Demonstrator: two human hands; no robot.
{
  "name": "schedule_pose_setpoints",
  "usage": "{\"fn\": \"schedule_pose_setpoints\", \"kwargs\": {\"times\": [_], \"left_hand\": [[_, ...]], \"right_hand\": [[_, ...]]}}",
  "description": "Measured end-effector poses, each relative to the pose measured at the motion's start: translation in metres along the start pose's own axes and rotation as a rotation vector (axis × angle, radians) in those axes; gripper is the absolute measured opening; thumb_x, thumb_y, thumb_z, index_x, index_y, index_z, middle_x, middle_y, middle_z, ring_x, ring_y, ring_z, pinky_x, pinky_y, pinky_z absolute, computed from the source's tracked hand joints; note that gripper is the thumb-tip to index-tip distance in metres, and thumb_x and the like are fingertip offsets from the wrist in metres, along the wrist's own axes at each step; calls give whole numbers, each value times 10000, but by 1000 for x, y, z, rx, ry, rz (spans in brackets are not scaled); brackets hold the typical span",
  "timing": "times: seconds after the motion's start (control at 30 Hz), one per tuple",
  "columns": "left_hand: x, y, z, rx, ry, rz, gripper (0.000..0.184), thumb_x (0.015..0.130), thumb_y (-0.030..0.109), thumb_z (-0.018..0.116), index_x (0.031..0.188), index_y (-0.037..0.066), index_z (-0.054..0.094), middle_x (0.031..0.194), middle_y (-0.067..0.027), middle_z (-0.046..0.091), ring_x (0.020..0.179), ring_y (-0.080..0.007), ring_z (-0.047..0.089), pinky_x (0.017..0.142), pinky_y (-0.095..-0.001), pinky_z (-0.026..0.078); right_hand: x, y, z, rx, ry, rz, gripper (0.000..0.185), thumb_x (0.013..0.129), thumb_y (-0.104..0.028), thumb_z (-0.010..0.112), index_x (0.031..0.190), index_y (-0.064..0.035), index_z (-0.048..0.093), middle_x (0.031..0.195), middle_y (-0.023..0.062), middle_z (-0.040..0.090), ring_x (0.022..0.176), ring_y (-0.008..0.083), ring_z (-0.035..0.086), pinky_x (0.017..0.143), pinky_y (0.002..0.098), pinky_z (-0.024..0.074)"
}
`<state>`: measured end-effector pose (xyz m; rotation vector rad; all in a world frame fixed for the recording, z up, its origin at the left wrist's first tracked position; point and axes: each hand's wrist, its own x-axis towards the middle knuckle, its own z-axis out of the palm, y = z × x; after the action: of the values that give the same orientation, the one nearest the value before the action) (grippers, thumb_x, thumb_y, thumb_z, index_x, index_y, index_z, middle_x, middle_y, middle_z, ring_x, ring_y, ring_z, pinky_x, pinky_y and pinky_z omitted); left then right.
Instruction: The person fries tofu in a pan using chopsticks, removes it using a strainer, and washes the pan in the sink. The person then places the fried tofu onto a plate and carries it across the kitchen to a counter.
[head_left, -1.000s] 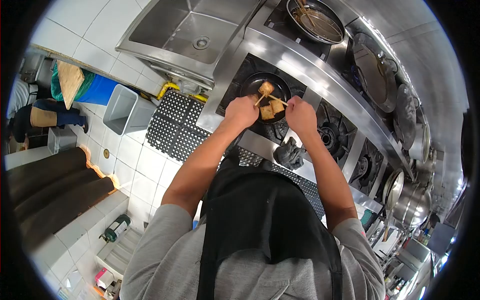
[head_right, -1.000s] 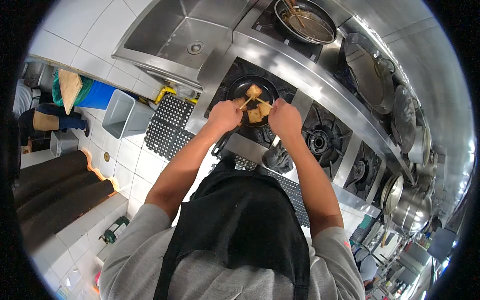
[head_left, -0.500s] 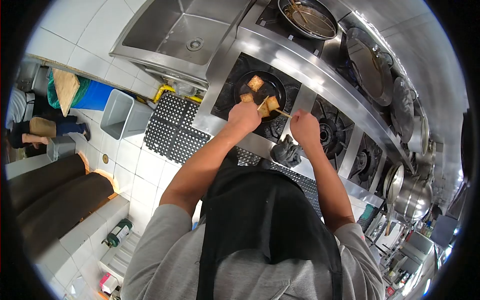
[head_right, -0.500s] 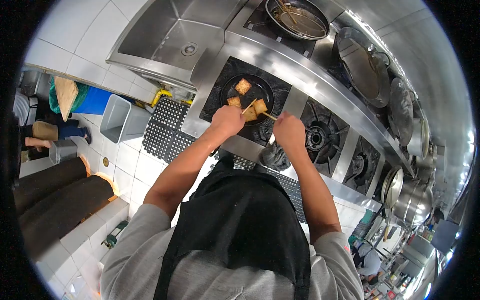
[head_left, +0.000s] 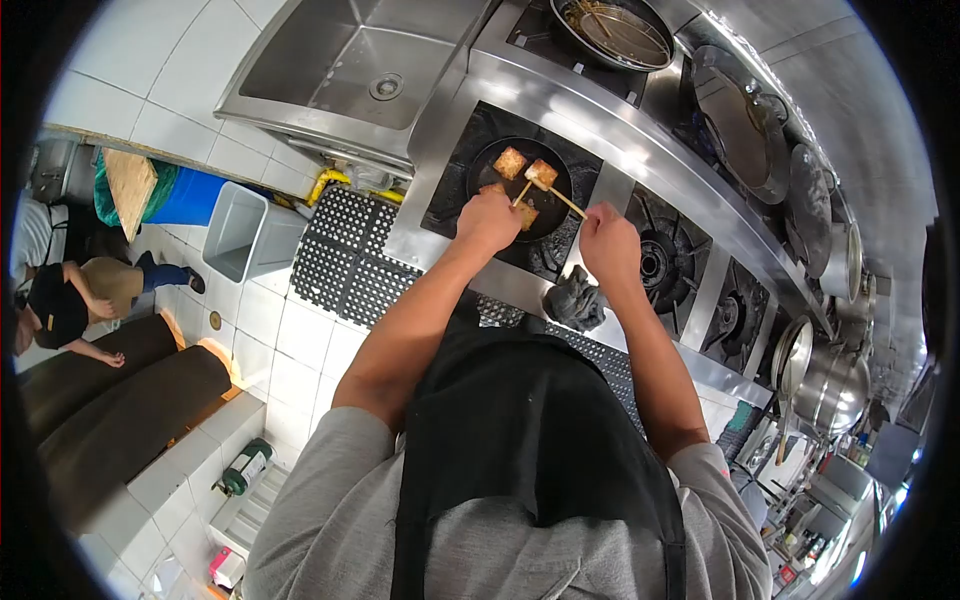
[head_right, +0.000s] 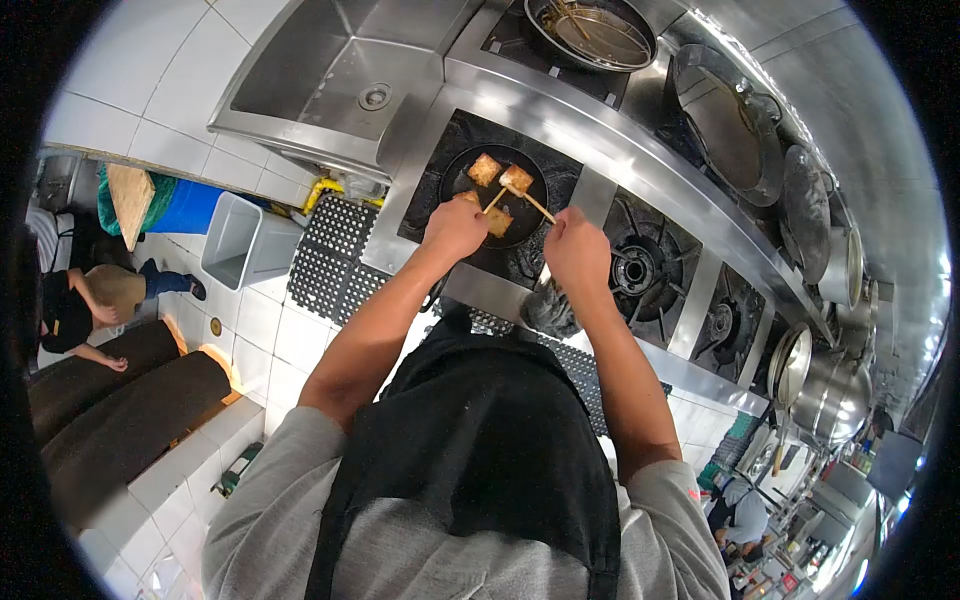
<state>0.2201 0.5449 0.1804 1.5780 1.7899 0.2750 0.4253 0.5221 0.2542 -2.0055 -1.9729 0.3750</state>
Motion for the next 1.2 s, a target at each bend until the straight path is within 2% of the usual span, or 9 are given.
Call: {"fn": "schedule_pose_setpoints", "kwargs": {"times": [0.07,0.17,0.27,0.37,0.47,0.67,0.97,1.2], "left_hand": [[0,-2,-1,45,21,-26,291,891,266,579,927,40,759,965,-230,720,929,-426,694,867,-501,556],[-27,0,-35,92,2,-15,298,897,268,583,928,28,756,952,-234,721,925,-429,696,867,-503,558],[-44,-8,-39,142,-45,-18,293,893,251,581,921,16,753,934,-241,719,919,-431,696,861,-508,557],[-56,-4,-40,147,-109,-40,315,906,255,601,949,-27,733,962,-256,725,956,-413,708,863,-492,569],[-66,-4,-36,119,-122,-36,294,901,235,587,939,-14,740,958,-254,725,954,-418,706,863,-495,568],[-71,-16,-30,60,34,28,272,871,222,573,885,13,746,908,-246,711,903,-442,688,842,-528,550],[-37,-9,-7,107,-35,2,281,883,225,572,901,12,754,935,-251,719,917,-425,701,856,-509,561],[-46,3,-23,152,-42,-36,294,900,242,572,913,14,756,956,-244,726,939,-422,703,870,-502,564]], "right_hand": [[8,6,4,40,6,-55,158,897,-176,595,919,-45,681,797,244,699,774,442,691,720,526,553],[7,5,-4,-10,-38,-28,161,893,-176,599,925,-43,683,786,243,695,768,442,688,719,527,552],[-7,-3,-22,-14,-177,-23,174,890,-185,596,937,-43,685,790,237,698,761,439,688,723,527,554],[-21,-4,-19,29,-271,-129,185,895,-189,587,921,-30,678,786,241,694,762,441,688,727,530,555],[-23,-11,-12,-83,-262,-87,200,901,-193,577,891,-15,668,790,262,687,774,449,686,741,539,552],[-20,7,-26,-70,-247,-63,214,914,-203,570,897,-12,665,795,274,686,770,461,684,746,549,551],[-14,-5,-23,-157,-246,-31,227,914,-210,568,909,-7,670,806,279,689,796,459,690,750,553,552],[-13,-2,-22,-168,-234,-33,233,915,-214,571,906,-6,675,820,272,695,796,459,691,759,546,555]]}}
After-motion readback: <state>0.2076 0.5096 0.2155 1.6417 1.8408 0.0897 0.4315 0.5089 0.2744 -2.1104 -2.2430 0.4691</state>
